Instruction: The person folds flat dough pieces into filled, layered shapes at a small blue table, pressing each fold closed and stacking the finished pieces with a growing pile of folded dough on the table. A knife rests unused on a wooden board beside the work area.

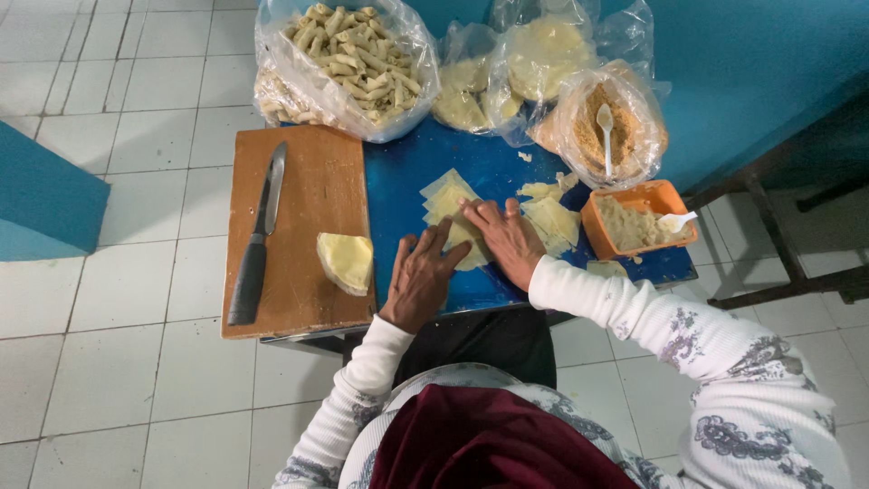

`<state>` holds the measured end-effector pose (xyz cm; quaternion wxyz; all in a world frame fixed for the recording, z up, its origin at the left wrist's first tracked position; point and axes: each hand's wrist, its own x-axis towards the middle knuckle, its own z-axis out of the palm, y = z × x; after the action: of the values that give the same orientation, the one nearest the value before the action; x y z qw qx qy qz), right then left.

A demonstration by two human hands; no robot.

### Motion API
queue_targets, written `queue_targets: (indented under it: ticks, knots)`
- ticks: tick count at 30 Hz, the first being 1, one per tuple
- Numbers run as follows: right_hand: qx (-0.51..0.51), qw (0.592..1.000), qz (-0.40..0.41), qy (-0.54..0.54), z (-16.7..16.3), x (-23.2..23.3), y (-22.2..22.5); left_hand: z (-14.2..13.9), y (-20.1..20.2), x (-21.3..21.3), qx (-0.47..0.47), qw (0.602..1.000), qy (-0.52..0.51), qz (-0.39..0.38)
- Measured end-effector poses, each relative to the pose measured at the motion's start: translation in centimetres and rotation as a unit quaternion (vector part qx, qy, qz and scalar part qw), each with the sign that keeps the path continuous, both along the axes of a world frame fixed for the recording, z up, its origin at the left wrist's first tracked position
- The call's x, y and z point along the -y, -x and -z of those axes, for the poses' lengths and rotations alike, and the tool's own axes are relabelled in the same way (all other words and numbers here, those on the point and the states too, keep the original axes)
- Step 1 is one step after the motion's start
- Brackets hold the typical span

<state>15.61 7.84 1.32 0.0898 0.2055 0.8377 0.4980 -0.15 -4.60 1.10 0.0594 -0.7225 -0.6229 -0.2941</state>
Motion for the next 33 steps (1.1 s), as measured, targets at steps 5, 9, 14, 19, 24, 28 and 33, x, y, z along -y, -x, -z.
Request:
queue_targets:
  ticks: [5,9,14,19,24,28,33]
  knots:
    - [-0.026,0.999,-0.025,0.028,-0.6,-1.3,-0.2,0.2,0.1,-0.1,0.015,1.0,-0.007,0.007]
    - [-0.183,0.963,-0.016,0.195,-1.2,-2.8,-0.8,0.4,0.1,-0.1,0.012,1.0,-0.013,-0.001]
    - [-0.221,0.949,-0.055,0.22,-0.6,-1.3,-1.3,0.5,-0.1,-0.2,0.018,1.0,-0.002,0.0]
    - [-0.173,0.972,-0.028,0.156,0.2,-1.7,-1.0,0.5,0.1,-0.3,0.006,1.0,-0.005,-0.003]
    - [-0.039,0.999,-0.025,-0.016,1.0,-1.7,-1.1,0.5,0.0,-0.3,0.017,1.0,-0.009,-0.004]
    - [0.001,0.999,-0.032,-0.032,0.5,-2.3,-1.9,0.4,0.0,-0.3,0.016,1.0,-0.013,-0.007]
    - [-0.175,0.977,-0.074,0.101,-1.7,-3.8,-3.5,0.2,0.0,-0.3,0.014,1.0,-0.012,-0.005]
